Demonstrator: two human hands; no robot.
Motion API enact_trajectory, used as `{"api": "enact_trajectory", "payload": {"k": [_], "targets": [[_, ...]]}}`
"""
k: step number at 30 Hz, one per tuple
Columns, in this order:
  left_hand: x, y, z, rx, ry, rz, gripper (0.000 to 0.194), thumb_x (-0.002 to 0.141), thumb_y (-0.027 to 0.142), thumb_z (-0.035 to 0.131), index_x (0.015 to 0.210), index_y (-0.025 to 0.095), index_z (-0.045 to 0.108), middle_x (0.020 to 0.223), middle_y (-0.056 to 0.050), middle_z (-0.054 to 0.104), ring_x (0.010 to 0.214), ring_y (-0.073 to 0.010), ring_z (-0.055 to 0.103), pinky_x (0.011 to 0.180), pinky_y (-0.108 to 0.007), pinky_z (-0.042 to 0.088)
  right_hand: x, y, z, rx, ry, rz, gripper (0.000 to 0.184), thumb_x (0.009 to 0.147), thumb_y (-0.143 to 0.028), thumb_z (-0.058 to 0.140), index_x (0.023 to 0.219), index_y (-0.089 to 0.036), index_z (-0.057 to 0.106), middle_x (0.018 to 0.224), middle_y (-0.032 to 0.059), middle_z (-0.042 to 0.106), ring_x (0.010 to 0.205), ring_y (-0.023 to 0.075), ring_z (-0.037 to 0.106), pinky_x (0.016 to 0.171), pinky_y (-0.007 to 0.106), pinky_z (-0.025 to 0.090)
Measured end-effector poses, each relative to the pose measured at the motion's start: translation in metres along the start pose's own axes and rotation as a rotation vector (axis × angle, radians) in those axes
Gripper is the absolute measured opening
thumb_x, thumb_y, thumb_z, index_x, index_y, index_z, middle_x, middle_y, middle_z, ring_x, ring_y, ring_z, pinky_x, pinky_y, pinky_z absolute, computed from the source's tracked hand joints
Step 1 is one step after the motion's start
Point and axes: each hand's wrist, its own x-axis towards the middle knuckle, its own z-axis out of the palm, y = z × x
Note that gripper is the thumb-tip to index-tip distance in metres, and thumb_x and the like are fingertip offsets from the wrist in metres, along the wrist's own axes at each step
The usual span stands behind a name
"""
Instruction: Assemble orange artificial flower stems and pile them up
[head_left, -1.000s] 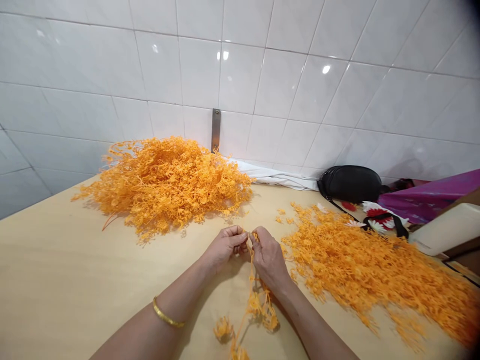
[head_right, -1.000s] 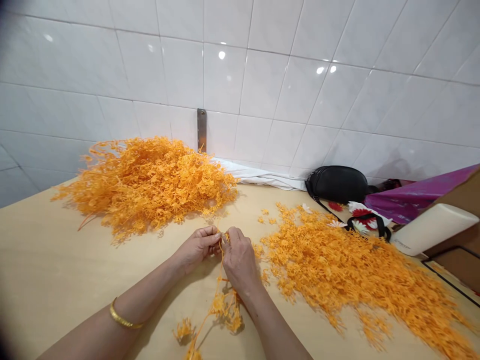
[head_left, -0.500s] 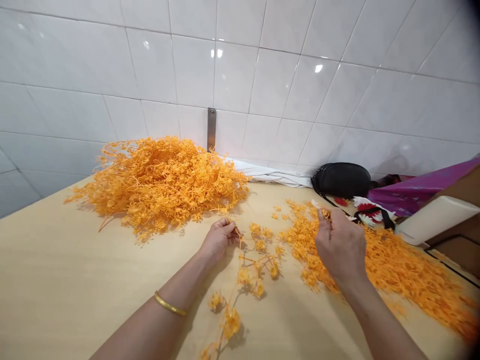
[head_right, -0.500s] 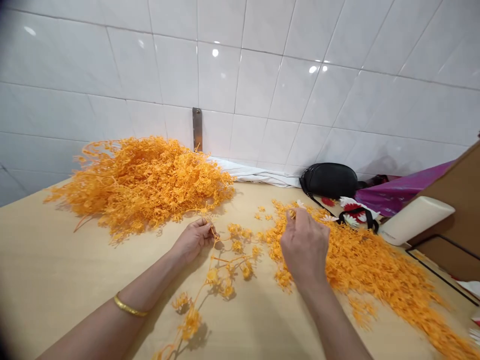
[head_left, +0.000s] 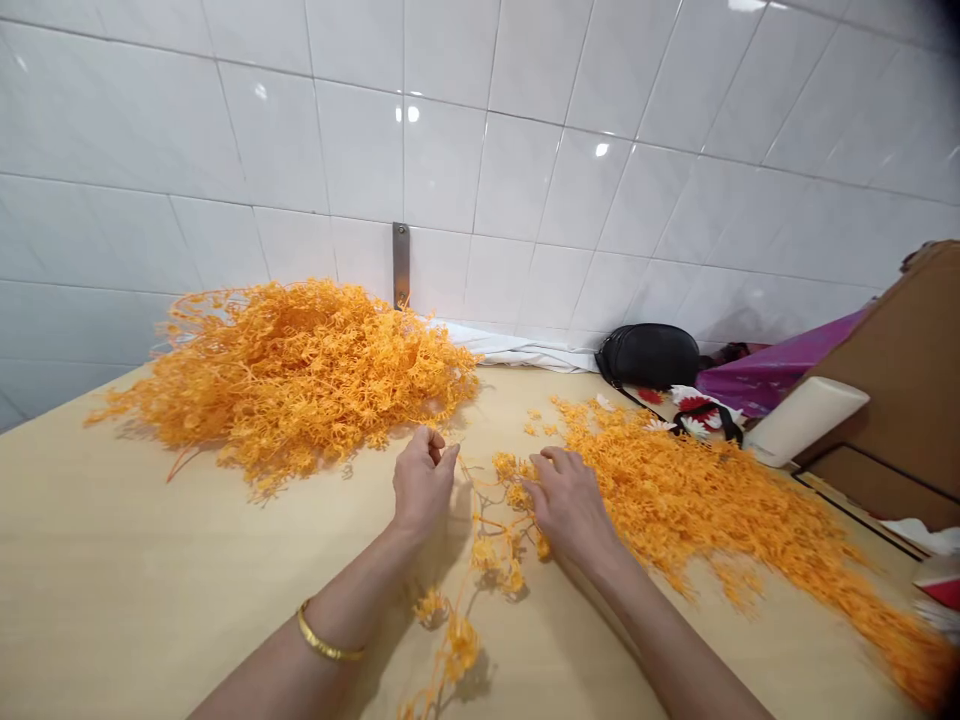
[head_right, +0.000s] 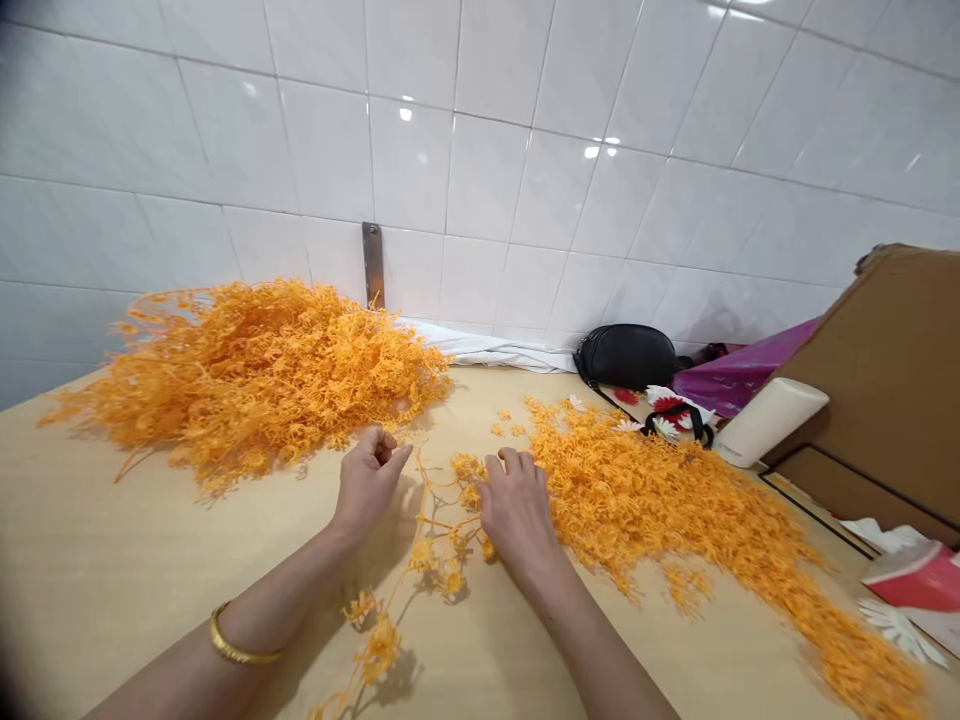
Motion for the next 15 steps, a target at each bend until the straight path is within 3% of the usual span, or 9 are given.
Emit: {"api": "enact_trajectory", "payload": {"k": [2,4,6,8,11,15], "targets": [[-0.008,0.011,-0.001,0.192,0.023,0.237,0.015,0.077,0.027,0.046,0.064,0.018,0.045,0.056,0.003,0.045,0.055,-0.0109,0.043,0.056,-0.024,0.035,0.0,-0.004,0.01,-0.054,-0.042,0.018,0.013,0.08,-0.023,0.046,0.086,-0.017,0.055,0.093,0.009,0.053,0.088,0.0224,0.043,0.071,0.033,0.031],[-0.018,0.018,0.002,0.328,-0.08,0.425,0.017,0.08,0.025,0.04,0.067,0.018,0.049,0.065,-0.002,0.052,0.069,-0.0143,0.047,0.066,-0.028,0.036,0.0,-0.005,0.015,-0.098,-0.057,0.02,0.011,0.08,-0.024,0.047,0.083,-0.017,0.054,0.087,0.0084,0.054,0.086,0.0224,0.042,0.071,0.033,0.029],[-0.026,0.019,0.008,0.493,-0.222,0.513,0.02,0.081,0.022,0.037,0.07,0.017,0.053,0.072,-0.005,0.057,0.081,-0.0181,0.047,0.074,-0.032,0.035,0.002,-0.006,0.016,-0.132,-0.054,-0.003,0.01,0.08,-0.023,0.047,0.079,-0.017,0.054,0.081,0.008,0.053,0.083,0.0223,0.042,0.07,0.034,0.028],[-0.03,0.015,0.013,0.642,-0.31,0.483,0.024,0.082,0.021,0.034,0.071,0.016,0.055,0.074,-0.007,0.059,0.084,-0.0207,0.047,0.076,-0.035,0.034,0.005,-0.01,0.014,-0.154,-0.028,-0.039,0.009,0.079,-0.021,0.047,0.075,-0.017,0.054,0.078,0.0079,0.052,0.081,0.0221,0.041,0.07,0.034,0.027],[-0.026,0.008,0.015,0.748,-0.281,0.354,0.029,0.083,0.026,0.03,0.073,0.015,0.056,0.077,-0.01,0.059,0.08,-0.0221,0.049,0.074,-0.037,0.034,0.009,-0.022,0.011,-0.147,0.043,-0.079,0.008,0.078,-0.017,0.047,0.074,-0.017,0.053,0.077,0.0077,0.051,0.077,0.0208,0.04,0.07,0.034,0.026],[-0.014,0.0,0.01,0.573,-0.276,0.182,0.028,0.081,0.025,0.034,0.065,0.016,0.055,0.066,-0.006,0.056,0.069,-0.018,0.049,0.064,-0.031,0.035,0.008,-0.039,0.011,0.002,0.08,-0.131,0.011,0.079,-0.014,0.042,0.073,-0.017,0.05,0.076,0.006,0.049,0.071,0.0173,0.04,0.068,0.031,0.028]]}}
